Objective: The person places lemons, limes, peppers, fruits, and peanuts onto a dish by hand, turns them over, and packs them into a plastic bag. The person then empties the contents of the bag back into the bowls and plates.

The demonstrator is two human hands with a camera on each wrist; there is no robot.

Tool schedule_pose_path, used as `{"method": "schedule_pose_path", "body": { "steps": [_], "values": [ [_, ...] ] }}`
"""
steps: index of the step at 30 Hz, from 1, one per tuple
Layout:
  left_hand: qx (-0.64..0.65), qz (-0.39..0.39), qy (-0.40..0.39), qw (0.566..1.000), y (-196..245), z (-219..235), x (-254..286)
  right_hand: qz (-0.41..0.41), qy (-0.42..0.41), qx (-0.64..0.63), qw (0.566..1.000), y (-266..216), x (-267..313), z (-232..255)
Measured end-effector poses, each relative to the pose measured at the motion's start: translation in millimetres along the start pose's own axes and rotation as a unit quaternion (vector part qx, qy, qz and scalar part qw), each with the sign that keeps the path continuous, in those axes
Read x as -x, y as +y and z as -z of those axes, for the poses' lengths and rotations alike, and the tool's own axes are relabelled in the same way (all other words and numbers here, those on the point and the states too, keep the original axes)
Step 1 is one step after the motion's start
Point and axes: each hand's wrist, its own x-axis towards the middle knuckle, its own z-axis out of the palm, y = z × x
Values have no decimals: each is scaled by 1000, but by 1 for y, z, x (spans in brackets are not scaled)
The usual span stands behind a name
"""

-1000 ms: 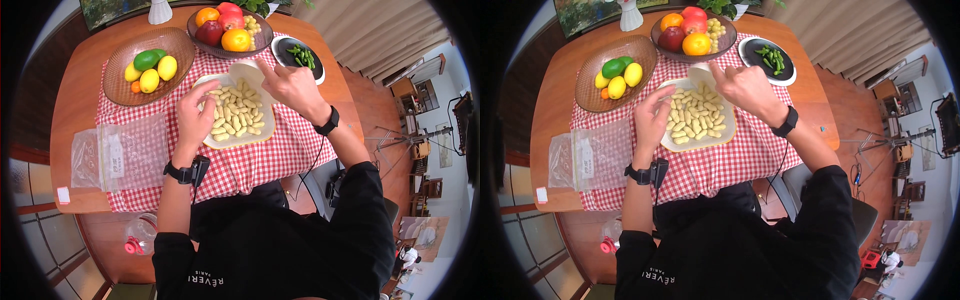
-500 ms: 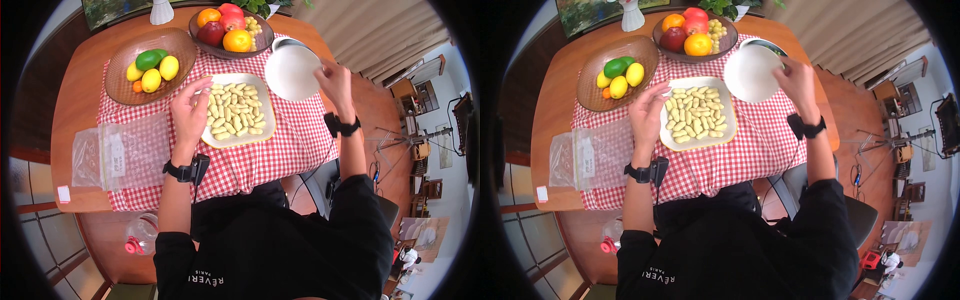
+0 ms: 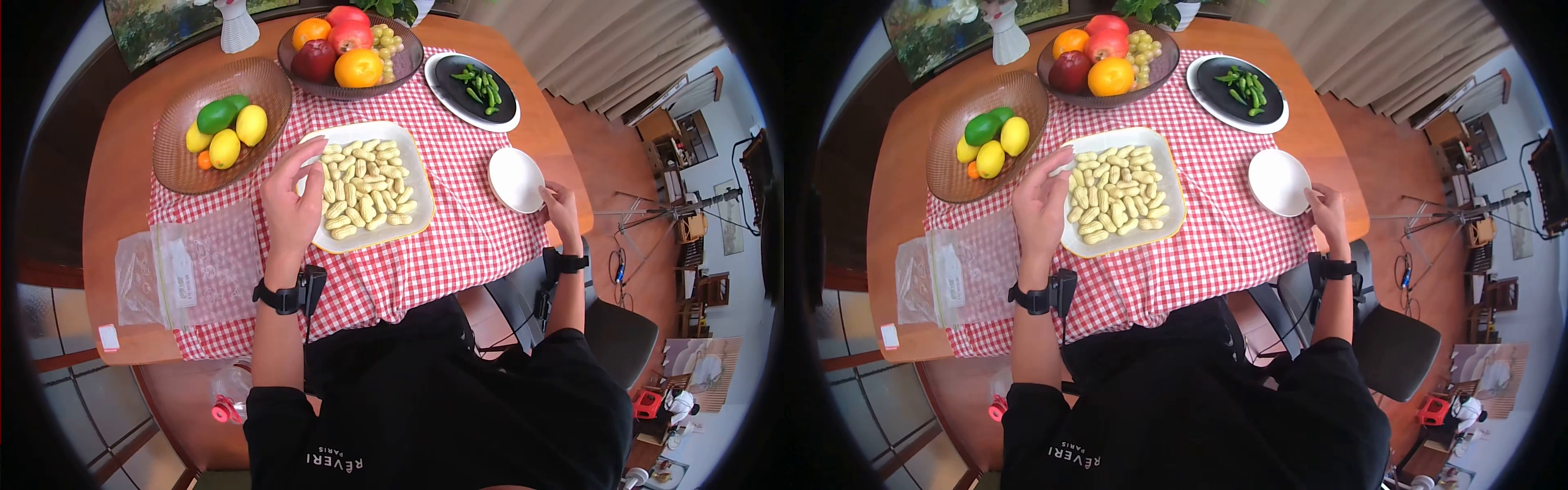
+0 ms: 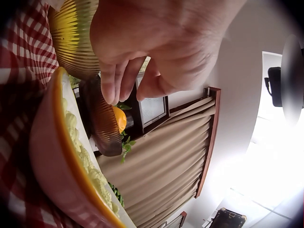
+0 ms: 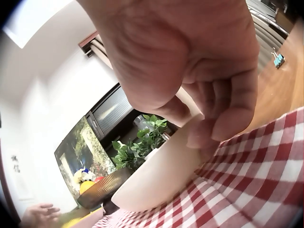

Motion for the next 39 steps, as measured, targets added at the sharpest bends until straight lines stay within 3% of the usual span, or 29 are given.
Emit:
{"method": "schedule_pose_path", "body": {
  "steps": [1, 2, 3, 6, 8, 10, 12, 14, 15, 17, 19, 20, 26, 34, 39],
  "values": [
    [3, -2, -6, 1000, -1, 0, 0, 2, -1, -4, 1000, -2, 0, 0],
    [5, -4, -11, 1000, -2, 0, 0, 64, 53, 144, 986, -5, 0, 3],
    [3, -2, -24, 1000, -3, 1, -1, 124, 107, 289, 943, -14, 1, 5],
    [-51, -13, -48, 997, 5, -2, -4, 182, 144, 262, 937, -84, 17, -13],
    [-77, 5, -87, 993, 12, 0, -5, 264, 60, 133, 953, -104, 14, -40],
    [-292, -74, -144, 943, 18, -1, -5, 252, -65, 128, 957, -159, 35, -75],
    [-311, -38, -192, 930, 26, -2, -4, 385, -165, 111, 901, -186, 40, -113],
    [-431, -23, -255, 865, 34, -3, -2, 420, -250, 198, 850, -201, 36, -144],
    [-455, -21, -280, 845, 29, -2, -2, 423, -252, 194, 849, -204, 34, -158],
    [-475, 0, -297, 828, 31, -4, -4, 427, -320, 218, 817, -203, 27, -183],
    [-495, 8, -319, 808, 34, -6, -6, 433, -330, 251, 800, -198, 19, -199],
    [-496, 12, -318, 808, 31, -6, -7, 433, -336, 285, 786, -194, 17, -205],
    [-478, 23, -332, 813, 20, -18, -11, 448, -332, 240, 795, -188, 9, -225],
    [-357, 2, -282, 891, 14, -11, -6, 425, -363, 110, 822, -182, -1, -225],
    [-326, -24, -249, 912, 9, -6, -6, 424, -353, 61, 832, -182, 1, -223]
  ]
}}
